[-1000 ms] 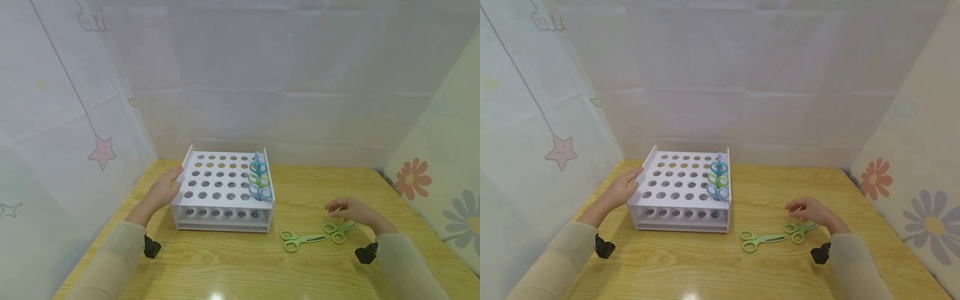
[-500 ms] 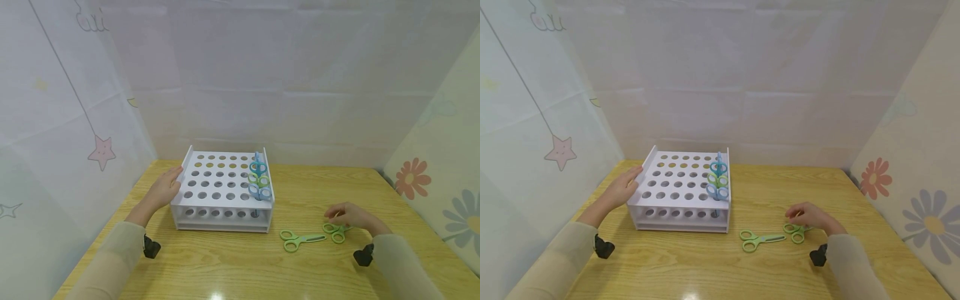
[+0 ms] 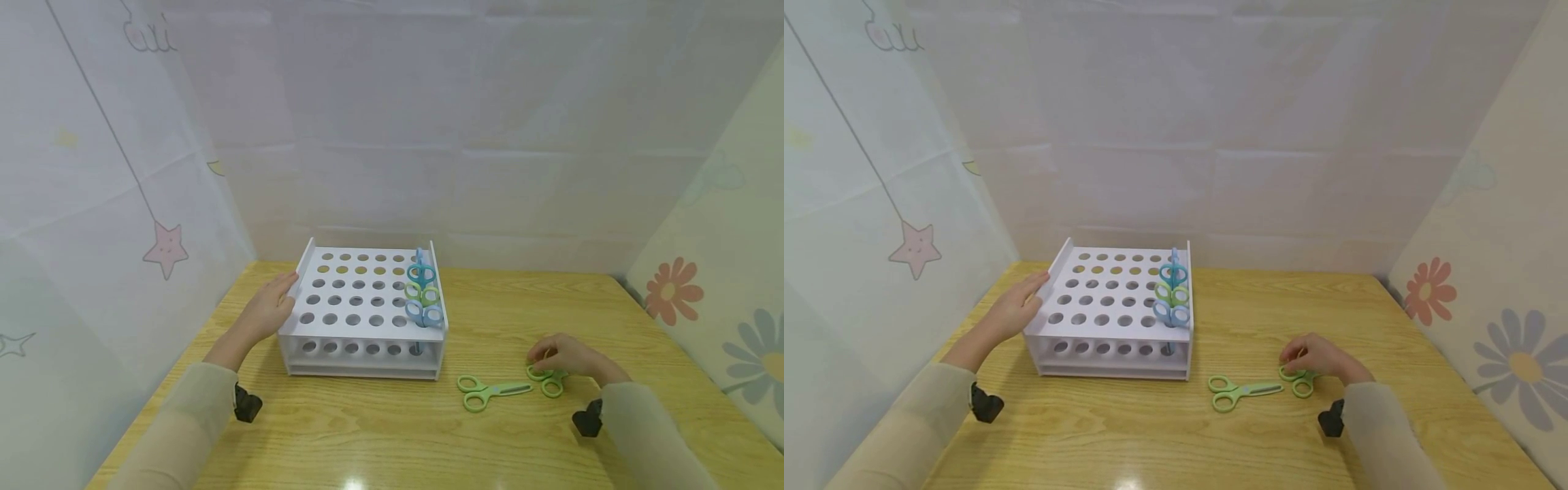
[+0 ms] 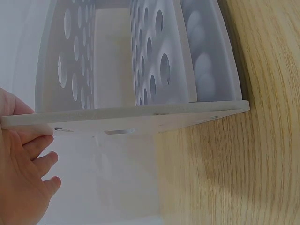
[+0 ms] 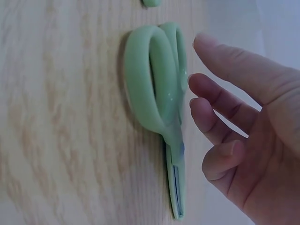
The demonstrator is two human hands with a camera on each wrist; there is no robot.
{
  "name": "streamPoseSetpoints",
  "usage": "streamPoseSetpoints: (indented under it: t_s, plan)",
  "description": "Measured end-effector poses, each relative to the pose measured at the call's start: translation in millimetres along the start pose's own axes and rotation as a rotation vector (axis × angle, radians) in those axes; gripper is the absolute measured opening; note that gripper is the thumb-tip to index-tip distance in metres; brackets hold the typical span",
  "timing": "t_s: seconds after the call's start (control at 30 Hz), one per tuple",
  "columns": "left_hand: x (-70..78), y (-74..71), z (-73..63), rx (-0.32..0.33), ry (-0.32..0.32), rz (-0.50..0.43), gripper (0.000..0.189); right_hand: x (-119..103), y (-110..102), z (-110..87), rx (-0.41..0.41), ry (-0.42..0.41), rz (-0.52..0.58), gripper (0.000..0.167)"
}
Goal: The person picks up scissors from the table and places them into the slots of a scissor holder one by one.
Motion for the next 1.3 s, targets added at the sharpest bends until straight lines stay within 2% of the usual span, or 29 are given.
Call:
streamPoseSetpoints:
  t_s: [0.37, 0.67, 0.97, 1.13, 1.3]
  plan:
    - [0.8, 0.2, 0.5, 0.007, 0.015, 0.004, 0.050, 15.5, 6.1, 2.6, 0.013, 0.050, 0.038, 0.016]
    - [0.7, 0.8, 0.7, 0.006, 0.012, 0.001, 0.051, 19.1, 3.8, 5.0, 0.049, 0.077, 0.007, 0.011]
    - [-0.3, 1.6, 1.2, -0.003, 0.004, -0.011, 0.051, 13.9, -3.3, 6.5, 0.041, 0.033, 0.015, 0.011]
    - [-0.8, 2.4, 1.5, 0.000, 0.008, -0.011, 0.051, 9.0, -13.2, 4.8, 0.075, 0.048, -0.007, 0.013]
    - [-2.4, 3.1, 1.3, -0.007, -0.002, -0.018, 0.052, 3.9, -26.8, 3.7, 0.123, 0.080, 0.016, 0.016]
Point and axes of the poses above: each hand's wrist, its own z-axis towards the middle knuckle, its own y-axis out of the palm, x = y × z, the point moved 9 cm from there along z, towards the middle knuckle, and after that the axes turned 1 degree about -x, right-handed, at the moved point
